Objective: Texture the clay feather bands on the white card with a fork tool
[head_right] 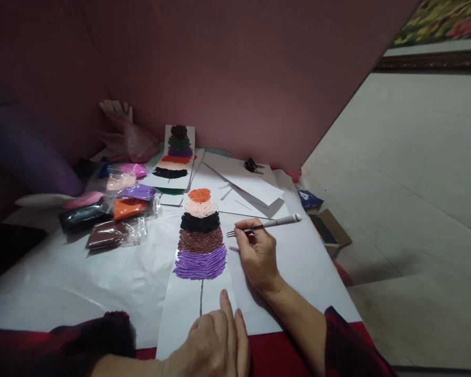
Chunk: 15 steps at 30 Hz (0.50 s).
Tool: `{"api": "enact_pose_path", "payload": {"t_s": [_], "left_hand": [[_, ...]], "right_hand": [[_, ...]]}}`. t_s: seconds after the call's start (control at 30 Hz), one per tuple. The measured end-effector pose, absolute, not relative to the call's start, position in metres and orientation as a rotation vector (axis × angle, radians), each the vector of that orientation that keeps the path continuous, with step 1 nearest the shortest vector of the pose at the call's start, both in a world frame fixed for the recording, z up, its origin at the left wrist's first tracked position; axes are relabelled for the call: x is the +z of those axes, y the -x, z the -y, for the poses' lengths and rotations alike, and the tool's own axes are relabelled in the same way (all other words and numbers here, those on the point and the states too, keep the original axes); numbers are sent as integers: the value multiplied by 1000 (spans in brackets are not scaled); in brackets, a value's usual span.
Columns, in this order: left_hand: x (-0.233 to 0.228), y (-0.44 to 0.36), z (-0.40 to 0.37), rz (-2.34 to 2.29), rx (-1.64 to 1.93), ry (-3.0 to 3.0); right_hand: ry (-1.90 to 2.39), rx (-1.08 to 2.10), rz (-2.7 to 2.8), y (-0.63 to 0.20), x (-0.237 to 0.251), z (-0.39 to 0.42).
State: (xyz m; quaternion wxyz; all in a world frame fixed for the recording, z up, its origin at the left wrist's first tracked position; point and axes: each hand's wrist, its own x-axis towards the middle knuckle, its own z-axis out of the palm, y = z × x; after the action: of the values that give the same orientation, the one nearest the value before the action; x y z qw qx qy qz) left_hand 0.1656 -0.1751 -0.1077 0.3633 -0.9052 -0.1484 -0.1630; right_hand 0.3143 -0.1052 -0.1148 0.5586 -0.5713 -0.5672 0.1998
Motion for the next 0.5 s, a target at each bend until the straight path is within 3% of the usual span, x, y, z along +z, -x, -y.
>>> {"api": "enact_pose_path", "payload": {"t_s": [0.23,0.5], "left_hand": [[-113,-168,179,455,-327,2318],[-72,-164,149,689,-1108,2642]], "right_hand": [[1155,522,1352,-309,-110,114],[868,493,1626,-307,-101,129]]}}
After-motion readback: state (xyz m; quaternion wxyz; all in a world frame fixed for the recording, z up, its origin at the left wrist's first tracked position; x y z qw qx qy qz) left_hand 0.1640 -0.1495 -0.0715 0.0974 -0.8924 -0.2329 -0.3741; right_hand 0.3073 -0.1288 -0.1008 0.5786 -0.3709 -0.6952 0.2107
